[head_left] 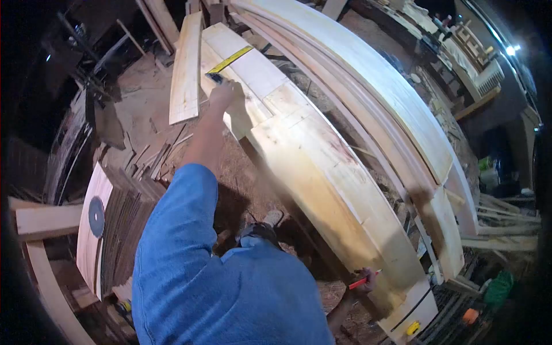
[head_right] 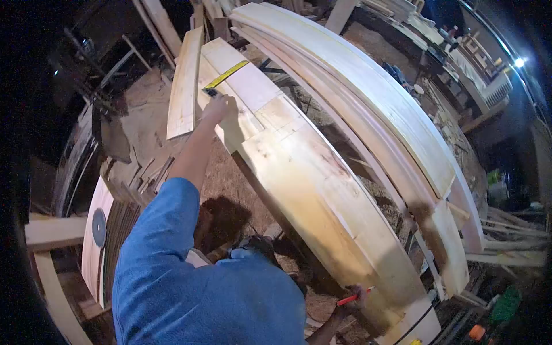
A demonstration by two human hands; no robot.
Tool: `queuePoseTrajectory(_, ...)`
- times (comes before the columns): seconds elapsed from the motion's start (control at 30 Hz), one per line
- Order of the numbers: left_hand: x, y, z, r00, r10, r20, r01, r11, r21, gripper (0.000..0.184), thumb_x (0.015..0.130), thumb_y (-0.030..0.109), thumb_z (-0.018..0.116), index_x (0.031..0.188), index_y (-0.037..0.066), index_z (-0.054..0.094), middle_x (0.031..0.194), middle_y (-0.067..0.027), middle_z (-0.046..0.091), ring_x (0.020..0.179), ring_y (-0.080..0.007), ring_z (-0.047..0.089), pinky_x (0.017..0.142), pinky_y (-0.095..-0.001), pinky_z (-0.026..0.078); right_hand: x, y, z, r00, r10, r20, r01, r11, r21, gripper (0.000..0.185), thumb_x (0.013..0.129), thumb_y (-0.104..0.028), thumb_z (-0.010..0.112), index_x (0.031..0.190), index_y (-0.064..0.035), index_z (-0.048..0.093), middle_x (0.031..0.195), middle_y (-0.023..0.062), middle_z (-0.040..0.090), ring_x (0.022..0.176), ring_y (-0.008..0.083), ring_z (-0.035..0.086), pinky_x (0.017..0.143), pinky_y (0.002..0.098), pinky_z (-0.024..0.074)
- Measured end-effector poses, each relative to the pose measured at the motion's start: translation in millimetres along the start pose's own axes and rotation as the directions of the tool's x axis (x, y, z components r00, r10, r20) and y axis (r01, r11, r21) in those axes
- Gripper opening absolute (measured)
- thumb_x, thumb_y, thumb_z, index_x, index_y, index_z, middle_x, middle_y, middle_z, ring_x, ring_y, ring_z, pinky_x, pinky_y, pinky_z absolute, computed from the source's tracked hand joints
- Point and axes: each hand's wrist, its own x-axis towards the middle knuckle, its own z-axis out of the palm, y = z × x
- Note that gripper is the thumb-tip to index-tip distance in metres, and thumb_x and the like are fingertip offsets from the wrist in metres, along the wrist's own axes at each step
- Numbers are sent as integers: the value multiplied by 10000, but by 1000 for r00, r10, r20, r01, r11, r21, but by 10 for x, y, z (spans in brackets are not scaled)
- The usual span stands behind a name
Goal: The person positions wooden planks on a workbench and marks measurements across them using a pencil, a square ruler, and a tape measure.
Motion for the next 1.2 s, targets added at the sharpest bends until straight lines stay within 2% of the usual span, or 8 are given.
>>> queuePoseTrajectory(0.33,121,182,77,974,226,35,-221,894,389,339,896,203,539,1214,104,601,1244,-141,626,1141,-314,624,936,-404,509,-440,544,-811,983,-122,-135,73,944,-322,196,914,-71,578,739,18,584,626,4,482,626,126,489,766,281,501)
queuePoseTrajectory(0.43,1245,-853,1378,723,628,-288,-576,778,250,221,868,191,587,1055,116,679,1037,-152,687,906,-297,690,687,-433,545,-538,72,-953,953,300,-47,-270,906,325,141,893,-35,540,781,3,616,709,23,580,669,149,544,767,320,485)
queuePoseTrajectory(0.47,1075,-756,1154,969,234,-74,-240,968,-72,259,904,236,538,1109,171,682,953,-133,681,921,-304,657,823,-427,523,-611,335,-1106,885,454,108,-346,483,804,161,879,-14,498,741,-13,581,689,35,567,655,146,538,702,326,457)
queuePoseTrajectory(0.5,462,-445,583,826,563,-11,-512,758,405,277,884,244,587,1122,119,653,922,-163,663,896,-339,644,783,-442,512,-606,193,-1110,939,341,39,-303,769,563,151,892,-17,507,773,-4,599,711,43,581,665,143,548,689,313,461)
queuePoseTrajectory(0.57,310,-277,325,819,561,-122,-551,828,107,185,830,100,624,1007,48,614,862,-188,622,886,-410,612,754,-479,488,-599,-66,-1136,990,95,-101,-113,975,-194,140,918,-22,526,835,13,634,754,60,609,684,138,569,664,289,470)
queuePoseTrajectory(0.7,-772,747,-711,589,771,-242,-784,618,60,190,747,31,688,861,-37,553,785,-204,578,766,-395,596,686,-450,490,-572,305,-1412,997,81,-12,-81,967,-241,154,926,-138,619,830,-26,661,686,52,619,646,150,598,612,331,479)
queuePoseTrajectory(0.93,-3434,2296,-1166,606,625,-491,-771,311,-556,424,805,-33,703,1207,-12,572,1079,-99,659,983,-162,653,889,-297,532,-389,40,-1613,876,404,264,-429,902,42,279,967,-222,558,775,-23,596,662,66,631,591,144,597,584,298,488)
queuePoseTrajectory(1.2,-6121,3538,-3,479,878,-8,-126,60,-990,457,748,-103,633,1191,-13,563,1072,-18,568,908,-72,541,848,-237,461,-767,442,-1882,853,522,19,-502,810,302,253,1009,-219,512,979,-3,641,704,59,652,642,128,643,593,283,518)
